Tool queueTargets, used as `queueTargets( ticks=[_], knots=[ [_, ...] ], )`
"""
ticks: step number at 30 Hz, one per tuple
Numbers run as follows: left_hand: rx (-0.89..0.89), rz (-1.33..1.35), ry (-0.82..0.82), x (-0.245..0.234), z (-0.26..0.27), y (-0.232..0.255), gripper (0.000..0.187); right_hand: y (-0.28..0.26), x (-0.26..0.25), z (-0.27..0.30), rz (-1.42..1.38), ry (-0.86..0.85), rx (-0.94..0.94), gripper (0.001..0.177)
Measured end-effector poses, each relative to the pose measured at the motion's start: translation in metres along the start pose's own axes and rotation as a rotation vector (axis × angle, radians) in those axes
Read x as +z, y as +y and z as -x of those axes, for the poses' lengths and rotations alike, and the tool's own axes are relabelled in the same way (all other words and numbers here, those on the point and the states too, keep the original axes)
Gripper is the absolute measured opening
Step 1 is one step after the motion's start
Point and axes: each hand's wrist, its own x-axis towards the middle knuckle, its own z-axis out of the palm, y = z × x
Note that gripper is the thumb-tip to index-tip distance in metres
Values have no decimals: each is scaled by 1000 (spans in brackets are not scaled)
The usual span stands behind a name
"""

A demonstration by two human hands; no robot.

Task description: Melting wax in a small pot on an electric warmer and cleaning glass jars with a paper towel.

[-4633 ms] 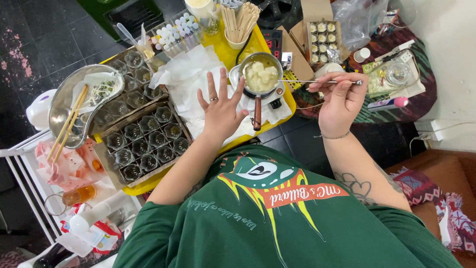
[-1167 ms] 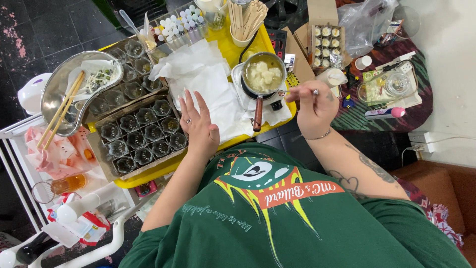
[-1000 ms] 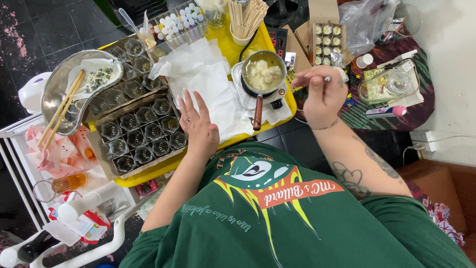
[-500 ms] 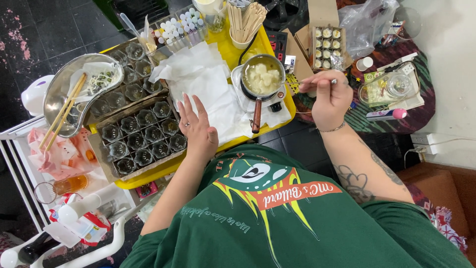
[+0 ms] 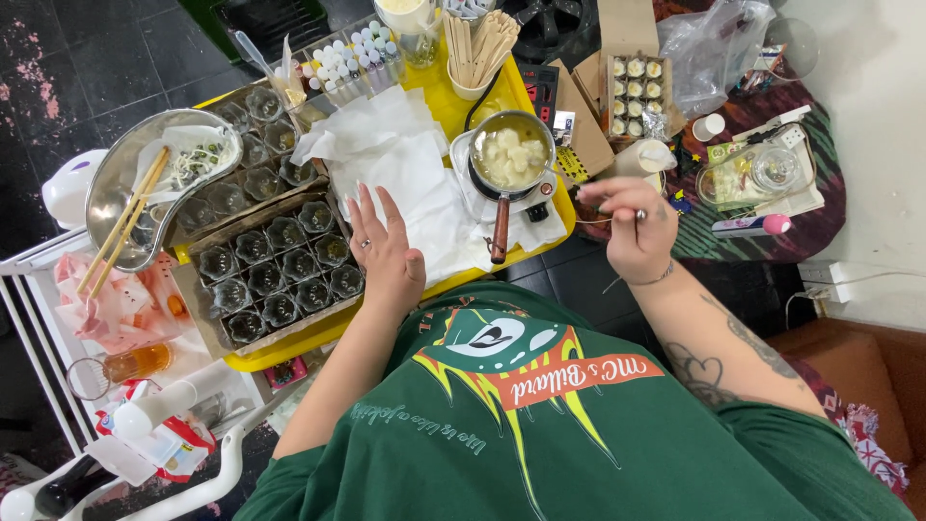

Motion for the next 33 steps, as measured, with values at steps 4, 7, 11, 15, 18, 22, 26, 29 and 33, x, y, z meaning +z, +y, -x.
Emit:
queueTargets(
  ticks=[4, 7, 11, 15, 18, 22, 26, 29, 33],
  knots=[
    [-3, -4, -7, -1, -1, -1, 100, 1, 5, 21, 6, 79, -18, 26],
    [-11, 0, -21, -2, -3, 0, 100, -2, 5, 29, 25, 124, -32, 28],
    [4, -8, -24, -2, -5, 1, 100, -9, 1, 26, -7, 124, -47, 31],
    [22, -13, -21, -1, -7, 0, 100, -6, 1, 19, -115, 227, -16, 32],
    [12, -29, -31, 0, -6, -1, 99, 13, 8, 11, -481, 540, 206, 25],
    [25, -32, -12, 1, -7, -2, 97, 40, 9, -5, -688, 816, 498, 31],
    [25, -14, -21, 0, -2, -5, 97, 59, 11, 6, -720, 905, 656, 29],
    [20, -9, -15, -1, -3, -7, 97, 68, 5, 14, -687, 896, 648, 29],
    [17, -9, -11, 1, -2, -9, 97, 63, -6, 16, -606, 853, 601, 30]
  ],
)
